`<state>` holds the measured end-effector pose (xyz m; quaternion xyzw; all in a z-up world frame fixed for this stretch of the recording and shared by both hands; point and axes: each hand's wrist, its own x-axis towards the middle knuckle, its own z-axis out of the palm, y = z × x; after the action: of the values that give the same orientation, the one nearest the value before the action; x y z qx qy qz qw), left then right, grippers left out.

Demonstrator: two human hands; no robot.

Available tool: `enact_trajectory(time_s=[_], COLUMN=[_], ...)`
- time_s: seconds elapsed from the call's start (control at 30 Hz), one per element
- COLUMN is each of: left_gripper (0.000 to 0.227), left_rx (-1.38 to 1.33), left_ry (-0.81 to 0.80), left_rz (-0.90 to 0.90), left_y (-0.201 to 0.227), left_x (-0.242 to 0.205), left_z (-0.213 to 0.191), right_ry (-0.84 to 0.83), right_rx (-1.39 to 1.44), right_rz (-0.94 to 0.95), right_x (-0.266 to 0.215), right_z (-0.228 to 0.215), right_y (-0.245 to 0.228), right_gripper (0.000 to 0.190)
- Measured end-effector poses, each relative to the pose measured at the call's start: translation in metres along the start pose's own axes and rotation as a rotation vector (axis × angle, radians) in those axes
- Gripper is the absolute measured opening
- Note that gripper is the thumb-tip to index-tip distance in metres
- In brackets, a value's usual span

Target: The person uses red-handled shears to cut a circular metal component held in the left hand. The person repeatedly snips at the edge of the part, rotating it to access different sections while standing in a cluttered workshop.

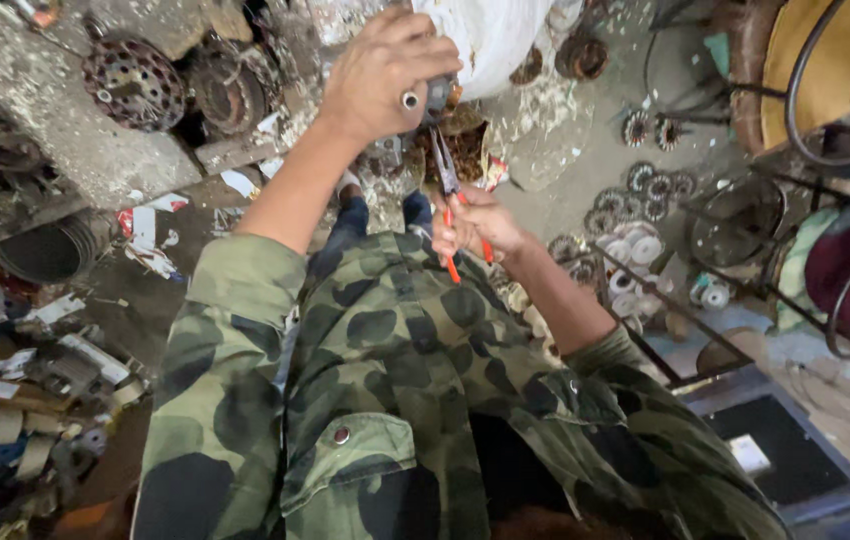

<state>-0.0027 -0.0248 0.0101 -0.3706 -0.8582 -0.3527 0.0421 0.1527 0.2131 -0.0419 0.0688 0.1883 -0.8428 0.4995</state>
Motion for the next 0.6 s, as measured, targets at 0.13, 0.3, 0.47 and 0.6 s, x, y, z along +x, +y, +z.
enact_trajectory(time_s=[0.13,0.3,0.47,0.6], left_gripper=[0.045,0.045,0.041,0.045], left_rx=[0.069,0.063,0.074,-0.005], left_ry=[0.020,0.001,-0.002,0.021], left_rz=[0.015,0.008,0.023,0.005], left_y=[0.004,0.002,0.001,-0.005], left_x=[-0.001,-0.001,-0.007,-0.003], left_z=[0.001,0.003,0.003,0.006], right_ry=[0.325,0.283,0.256,0.225], right_rx=[-0.535,-0.496,-0.349,-0.151], right_rz=[-0.011,-0.037,-0.078,0.028], right_x=[0.010,0.017,0.018,0.005], right_z=[0.005,-0.001,-0.001,-0.014], right_y=[-0.006,-0.006,0.010,-0.007], right_gripper=[0.037,0.039,0.037,0.035])
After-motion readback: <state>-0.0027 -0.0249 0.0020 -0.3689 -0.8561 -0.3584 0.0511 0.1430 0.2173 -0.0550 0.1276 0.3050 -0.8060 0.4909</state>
